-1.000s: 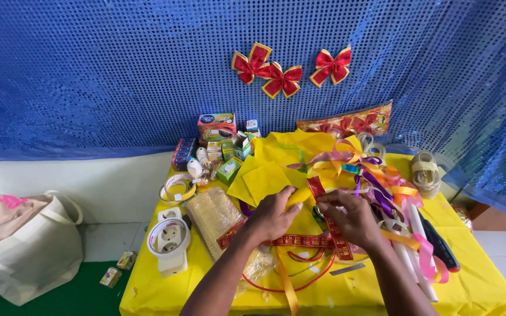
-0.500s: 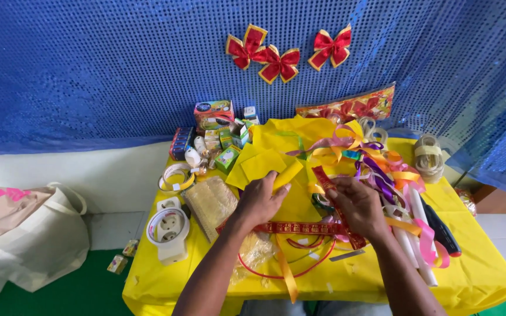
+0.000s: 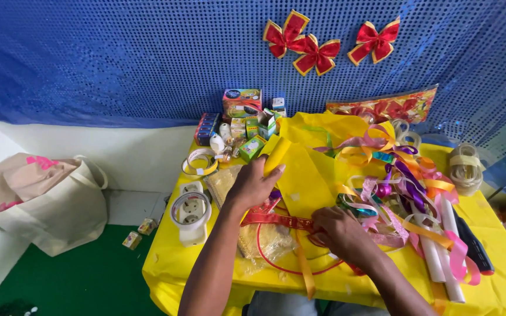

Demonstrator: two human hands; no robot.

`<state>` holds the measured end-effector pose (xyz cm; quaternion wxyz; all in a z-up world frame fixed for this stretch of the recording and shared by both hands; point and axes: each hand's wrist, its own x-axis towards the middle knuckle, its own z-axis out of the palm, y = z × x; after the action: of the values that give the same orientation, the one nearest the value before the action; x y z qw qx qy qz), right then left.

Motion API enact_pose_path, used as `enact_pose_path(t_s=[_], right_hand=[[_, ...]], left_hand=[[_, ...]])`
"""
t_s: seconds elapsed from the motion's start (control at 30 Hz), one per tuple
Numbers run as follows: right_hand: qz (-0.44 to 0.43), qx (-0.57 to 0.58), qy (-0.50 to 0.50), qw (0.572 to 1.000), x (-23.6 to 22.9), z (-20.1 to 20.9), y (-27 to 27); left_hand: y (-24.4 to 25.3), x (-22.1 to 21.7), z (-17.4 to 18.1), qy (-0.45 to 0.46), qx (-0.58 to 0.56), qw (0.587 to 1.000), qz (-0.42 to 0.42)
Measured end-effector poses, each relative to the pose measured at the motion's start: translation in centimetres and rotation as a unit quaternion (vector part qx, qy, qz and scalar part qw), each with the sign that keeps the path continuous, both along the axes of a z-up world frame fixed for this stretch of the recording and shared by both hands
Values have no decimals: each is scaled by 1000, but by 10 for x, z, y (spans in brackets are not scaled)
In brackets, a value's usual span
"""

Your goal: Rolling yellow paper and arranging colorful ribbons for a handicraft project.

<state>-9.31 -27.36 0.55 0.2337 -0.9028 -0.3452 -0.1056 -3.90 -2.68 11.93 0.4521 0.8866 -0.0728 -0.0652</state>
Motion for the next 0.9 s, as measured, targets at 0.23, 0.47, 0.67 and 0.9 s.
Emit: enact_pose_path(t_s=[0.23,0.47,0.67,0.9], right_hand=[[-4,91,19,996,-5,10,0],[-52,117,7,992,-11,25,-30],[-86,147,11,985,-13,25,-48],[-167,173,83,967,-14,32,-53]], left_hand=[[11,-7,-6,64,124,990,2],[19,-4,-46,49,248,967,-23],[21,-13,-33,101,241,964,-49],[28,-25,-1,22,102,995,2]])
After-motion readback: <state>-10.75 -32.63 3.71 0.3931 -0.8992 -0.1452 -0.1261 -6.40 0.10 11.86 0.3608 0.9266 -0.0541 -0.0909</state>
